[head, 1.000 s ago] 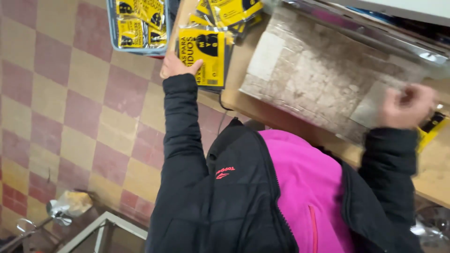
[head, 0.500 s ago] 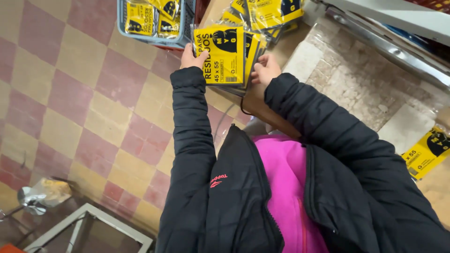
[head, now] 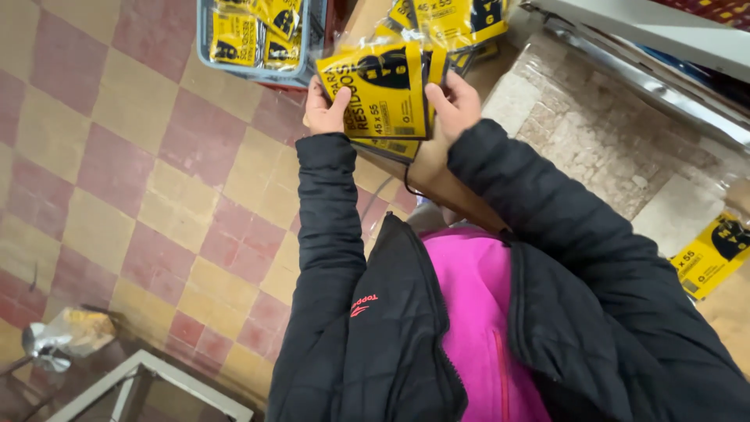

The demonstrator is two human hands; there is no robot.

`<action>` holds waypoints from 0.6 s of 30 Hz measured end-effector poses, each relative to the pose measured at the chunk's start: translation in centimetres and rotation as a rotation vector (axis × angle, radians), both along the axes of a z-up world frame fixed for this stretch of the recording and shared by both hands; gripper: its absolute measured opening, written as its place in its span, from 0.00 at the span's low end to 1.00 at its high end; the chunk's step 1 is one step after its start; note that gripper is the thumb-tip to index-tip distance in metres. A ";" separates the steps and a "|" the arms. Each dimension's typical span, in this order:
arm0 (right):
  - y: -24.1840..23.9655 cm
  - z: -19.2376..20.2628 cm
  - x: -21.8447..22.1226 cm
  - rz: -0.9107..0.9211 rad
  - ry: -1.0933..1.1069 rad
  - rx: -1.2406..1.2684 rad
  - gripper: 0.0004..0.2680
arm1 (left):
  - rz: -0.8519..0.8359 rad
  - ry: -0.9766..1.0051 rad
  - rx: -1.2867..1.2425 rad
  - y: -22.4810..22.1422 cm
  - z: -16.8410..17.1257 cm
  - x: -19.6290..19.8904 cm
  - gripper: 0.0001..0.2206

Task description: Sealing plastic trash bag packages using an impulse heat sealer at a packing station.

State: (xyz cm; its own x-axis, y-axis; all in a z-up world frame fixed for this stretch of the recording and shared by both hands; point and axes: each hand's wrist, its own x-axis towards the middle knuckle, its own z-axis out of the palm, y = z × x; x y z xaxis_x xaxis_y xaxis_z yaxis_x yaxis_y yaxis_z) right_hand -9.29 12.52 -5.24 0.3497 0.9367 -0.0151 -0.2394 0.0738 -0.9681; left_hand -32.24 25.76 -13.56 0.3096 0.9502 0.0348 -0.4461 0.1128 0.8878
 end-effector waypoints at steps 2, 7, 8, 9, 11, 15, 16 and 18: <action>-2.7 6.0 0.7 -0.049 -0.088 -0.051 0.07 | -0.014 -0.021 0.001 -0.7 2.0 2.0 0.16; -13.1 10.8 7.0 -0.258 -0.675 0.106 0.04 | -0.145 0.018 0.073 -4.5 6.5 8.7 0.11; -15.5 10.3 8.6 -0.347 -0.504 0.059 0.04 | -0.169 0.081 0.144 -5.1 7.0 10.7 0.10; -17.9 9.7 10.1 -0.434 -0.331 0.019 0.04 | -0.192 0.141 0.216 -5.8 7.6 12.7 0.09; -22.6 6.9 15.4 -0.515 -0.332 -0.014 0.04 | -0.247 0.208 0.255 -7.2 6.9 17.5 0.09; -30.4 0.2 25.3 -0.662 -0.373 -0.156 0.03 | -0.343 0.425 0.276 -9.1 2.5 26.9 0.08; -31.9 -1.3 26.8 -0.675 -0.369 -0.159 0.03 | -0.356 0.428 0.279 -9.8 2.1 28.1 0.08; -34.3 -4.5 30.0 -0.776 -0.433 -0.306 0.04 | -0.258 0.612 0.385 -10.8 1.5 30.6 0.07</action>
